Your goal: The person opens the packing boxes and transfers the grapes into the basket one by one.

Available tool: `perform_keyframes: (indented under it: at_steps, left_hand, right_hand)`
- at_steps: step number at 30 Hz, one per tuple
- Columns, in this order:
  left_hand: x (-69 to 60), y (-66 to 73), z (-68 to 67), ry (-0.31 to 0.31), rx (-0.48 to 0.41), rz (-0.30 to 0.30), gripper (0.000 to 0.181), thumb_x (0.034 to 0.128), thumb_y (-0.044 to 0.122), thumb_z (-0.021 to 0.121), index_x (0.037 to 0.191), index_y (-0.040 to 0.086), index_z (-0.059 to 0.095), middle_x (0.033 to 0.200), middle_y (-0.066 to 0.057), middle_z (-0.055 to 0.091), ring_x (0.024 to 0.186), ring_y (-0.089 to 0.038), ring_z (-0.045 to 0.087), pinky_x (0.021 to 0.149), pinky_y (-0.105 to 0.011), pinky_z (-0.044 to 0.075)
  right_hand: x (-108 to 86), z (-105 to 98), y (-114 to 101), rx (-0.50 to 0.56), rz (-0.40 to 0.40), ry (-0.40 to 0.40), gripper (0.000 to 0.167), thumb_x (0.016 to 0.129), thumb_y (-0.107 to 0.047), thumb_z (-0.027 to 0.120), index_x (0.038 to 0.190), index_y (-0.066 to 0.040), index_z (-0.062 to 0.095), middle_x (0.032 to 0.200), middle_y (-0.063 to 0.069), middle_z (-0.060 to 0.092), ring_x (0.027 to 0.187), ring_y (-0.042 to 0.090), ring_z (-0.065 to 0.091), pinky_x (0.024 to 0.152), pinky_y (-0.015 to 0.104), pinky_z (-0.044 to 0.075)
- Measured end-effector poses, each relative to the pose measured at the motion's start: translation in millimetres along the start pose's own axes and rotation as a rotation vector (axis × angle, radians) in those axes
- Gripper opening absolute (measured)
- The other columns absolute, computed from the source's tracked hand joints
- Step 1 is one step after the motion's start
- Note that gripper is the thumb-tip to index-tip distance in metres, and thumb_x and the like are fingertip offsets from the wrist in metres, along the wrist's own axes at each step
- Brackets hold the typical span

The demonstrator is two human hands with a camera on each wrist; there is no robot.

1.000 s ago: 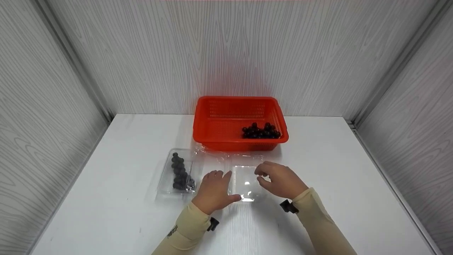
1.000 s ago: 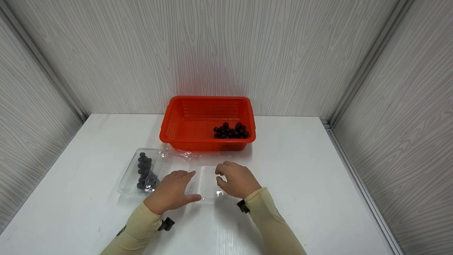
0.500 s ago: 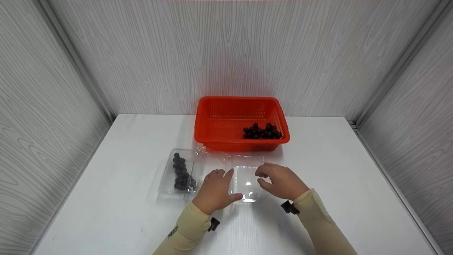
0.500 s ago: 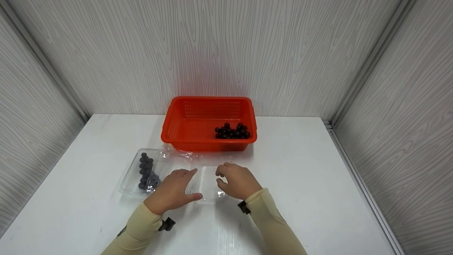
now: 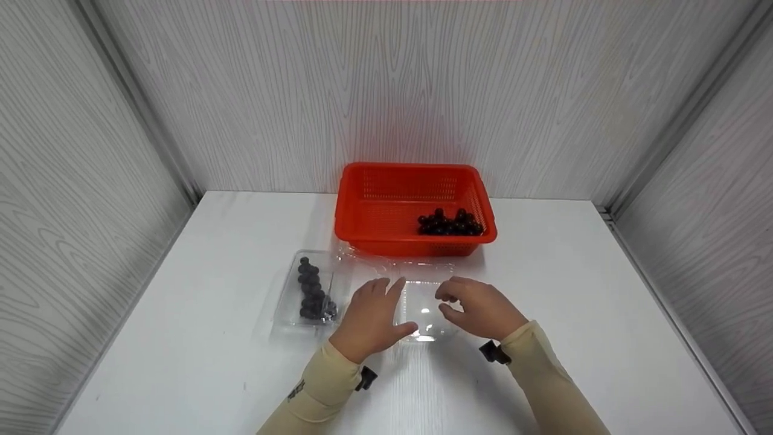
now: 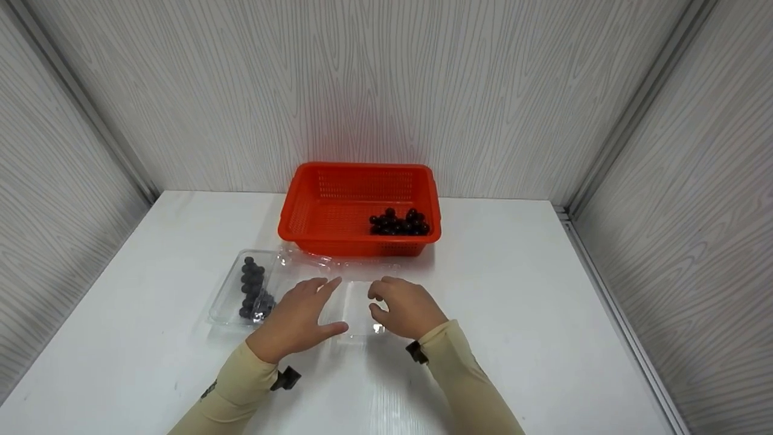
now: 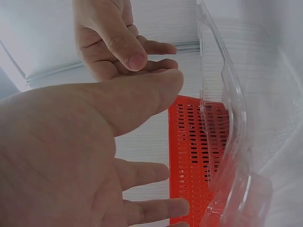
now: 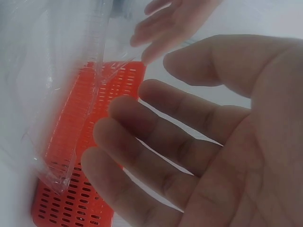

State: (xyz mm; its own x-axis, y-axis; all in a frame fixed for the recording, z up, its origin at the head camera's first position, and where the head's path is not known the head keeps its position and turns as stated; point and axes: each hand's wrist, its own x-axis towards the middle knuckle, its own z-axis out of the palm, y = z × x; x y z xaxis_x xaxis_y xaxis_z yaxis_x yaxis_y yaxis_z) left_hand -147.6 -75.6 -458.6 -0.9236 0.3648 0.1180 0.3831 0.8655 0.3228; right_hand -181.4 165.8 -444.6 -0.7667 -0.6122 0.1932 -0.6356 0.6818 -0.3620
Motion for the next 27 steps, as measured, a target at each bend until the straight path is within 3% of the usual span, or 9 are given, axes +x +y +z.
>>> perform_keyframes:
  at_steps: [4,9,16,27]
  left_hand:
    - [1.2,2.2,-0.4,0.014,-0.011,0.006,0.085,0.0889,0.049,0.078,0.154,0.005,0.046,0.146,-0.024,0.053,0.136,-0.042,0.049,0.117,-0.054,0.037]
    - [-1.6,4.6,-1.0,-0.022,-0.032,-0.001,0.086,0.0901,0.050,0.076,0.156,0.006,0.044,0.149,-0.023,0.050,0.139,-0.041,0.046,0.119,-0.054,0.035]
    - [-4.4,5.3,-12.4,0.060,-0.048,0.018,0.084,0.0895,0.045,0.078,0.155,0.007,0.044,0.149,-0.021,0.052,0.140,-0.040,0.046,0.118,-0.054,0.036]
    - [-7.1,5.9,-18.9,0.060,-0.066,-0.001,0.085,0.0908,0.046,0.077,0.159,0.010,0.040,0.152,-0.019,0.050,0.141,-0.039,0.044,0.118,-0.055,0.036]
  right_hand:
    - [0.8,-1.0,-1.7,-0.002,0.010,-0.006,0.014,0.094,-0.015,0.073,0.108,-0.016,0.073,0.099,-0.003,0.070,0.092,0.014,0.066,0.086,0.039,0.058]
    - [-1.2,-1.2,-4.6,-0.011,0.017,-0.039,0.015,0.094,-0.017,0.072,0.109,-0.015,0.073,0.100,-0.001,0.071,0.092,0.015,0.067,0.086,0.039,0.059]
    - [-0.7,-2.8,-7.3,-0.006,0.018,-0.035,0.017,0.094,-0.016,0.074,0.110,-0.014,0.073,0.101,0.001,0.072,0.093,0.017,0.068,0.087,0.040,0.059]
    - [0.2,0.4,-12.4,0.010,0.039,-0.095,0.019,0.094,-0.019,0.075,0.112,-0.015,0.074,0.103,0.000,0.073,0.095,0.020,0.069,0.088,0.040,0.059]
